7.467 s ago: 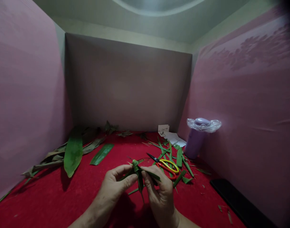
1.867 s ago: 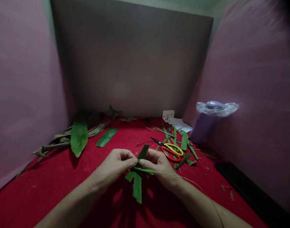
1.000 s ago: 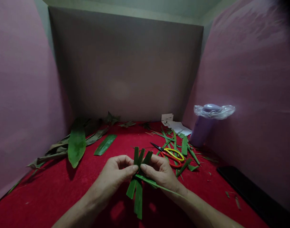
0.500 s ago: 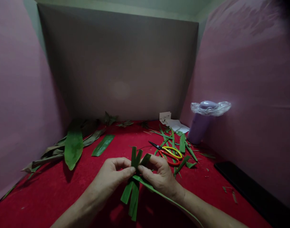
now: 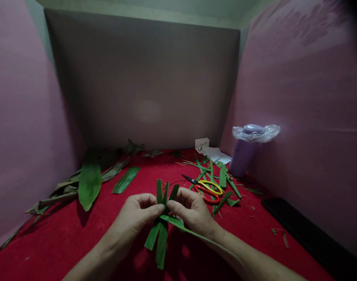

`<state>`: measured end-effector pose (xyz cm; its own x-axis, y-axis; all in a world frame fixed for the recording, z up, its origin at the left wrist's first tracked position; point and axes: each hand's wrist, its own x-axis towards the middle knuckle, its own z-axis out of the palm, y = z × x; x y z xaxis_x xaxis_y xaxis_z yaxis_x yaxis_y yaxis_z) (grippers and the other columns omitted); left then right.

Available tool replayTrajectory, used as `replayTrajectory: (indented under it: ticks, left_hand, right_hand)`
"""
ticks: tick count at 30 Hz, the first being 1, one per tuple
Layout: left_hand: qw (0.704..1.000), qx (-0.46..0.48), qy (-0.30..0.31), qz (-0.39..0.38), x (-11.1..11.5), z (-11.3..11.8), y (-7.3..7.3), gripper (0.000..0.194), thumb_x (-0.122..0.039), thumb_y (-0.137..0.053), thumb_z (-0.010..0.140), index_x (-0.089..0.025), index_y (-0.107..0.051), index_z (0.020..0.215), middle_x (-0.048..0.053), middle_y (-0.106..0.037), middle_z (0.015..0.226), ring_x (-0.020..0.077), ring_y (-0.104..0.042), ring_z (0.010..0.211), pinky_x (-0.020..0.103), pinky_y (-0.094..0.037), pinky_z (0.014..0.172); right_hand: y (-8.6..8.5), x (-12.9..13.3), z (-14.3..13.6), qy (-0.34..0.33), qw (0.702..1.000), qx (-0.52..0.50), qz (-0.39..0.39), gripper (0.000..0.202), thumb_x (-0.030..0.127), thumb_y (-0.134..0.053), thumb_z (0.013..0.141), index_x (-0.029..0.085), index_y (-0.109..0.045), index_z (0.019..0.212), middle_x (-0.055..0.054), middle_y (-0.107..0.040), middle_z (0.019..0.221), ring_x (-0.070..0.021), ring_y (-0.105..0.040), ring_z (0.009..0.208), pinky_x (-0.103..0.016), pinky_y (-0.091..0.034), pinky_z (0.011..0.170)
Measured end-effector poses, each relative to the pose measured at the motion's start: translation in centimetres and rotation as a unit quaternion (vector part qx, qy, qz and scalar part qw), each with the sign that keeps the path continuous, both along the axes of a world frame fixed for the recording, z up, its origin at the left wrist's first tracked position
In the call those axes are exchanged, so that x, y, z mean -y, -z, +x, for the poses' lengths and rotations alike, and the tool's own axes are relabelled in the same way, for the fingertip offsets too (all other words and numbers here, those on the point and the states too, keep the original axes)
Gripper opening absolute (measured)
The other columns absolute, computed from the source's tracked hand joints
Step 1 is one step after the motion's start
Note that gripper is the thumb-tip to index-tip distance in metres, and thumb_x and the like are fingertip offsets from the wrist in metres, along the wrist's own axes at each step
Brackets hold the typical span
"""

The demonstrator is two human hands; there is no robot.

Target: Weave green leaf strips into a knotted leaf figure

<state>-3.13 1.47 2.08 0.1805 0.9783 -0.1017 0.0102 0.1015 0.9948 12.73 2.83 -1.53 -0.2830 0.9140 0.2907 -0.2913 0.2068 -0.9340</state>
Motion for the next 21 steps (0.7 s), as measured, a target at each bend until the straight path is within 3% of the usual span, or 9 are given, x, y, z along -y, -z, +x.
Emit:
replayTrajectory:
  ticks: [8,15,21]
  left_hand:
    - [1.0,0.001,0.019,0.006,0.08,-0.05,0.01,0.018,-0.026,-0.071,0.068,-0.014,-0.061,0.059,-0.003,-0.059,0.056,0.0094,-0.049,0.052,0.02,-0.037,0.053]
    - [1.0,0.005,0.017,0.002,0.23,-0.04,-0.03,0.016,-0.027,-0.071,0.069,-0.015,-0.063,0.061,-0.001,-0.062,0.058,0.0113,-0.052,0.056,0.022,-0.039,0.055]
    - [1.0,0.018,0.024,-0.002,0.11,0.0,0.04,0.014,-0.027,-0.07,0.069,-0.015,-0.066,0.063,0.0,-0.063,0.059,0.0115,-0.053,0.056,0.021,-0.04,0.056]
  right_hand:
    - [0.18,-0.54,0.33,0.004,1.0,0.006,-0.018,0.027,0.036,-0.069,0.071,0.015,-0.055,0.064,0.004,-0.051,0.056,-0.0077,-0.042,0.049,-0.02,-0.033,0.048]
    - [-0.29,-0.31,0.53,-0.006,1.0,0.018,0.0,0.021,0.033,-0.065,0.073,0.012,-0.064,0.075,0.001,-0.055,0.062,-0.0097,-0.046,0.055,-0.023,-0.037,0.053]
    - [-0.18,-0.38,0.31,0.021,1.0,0.02,-0.012,0.017,0.029,-0.064,0.07,0.012,-0.064,0.071,0.003,-0.053,0.057,-0.0079,-0.042,0.048,-0.021,-0.033,0.047]
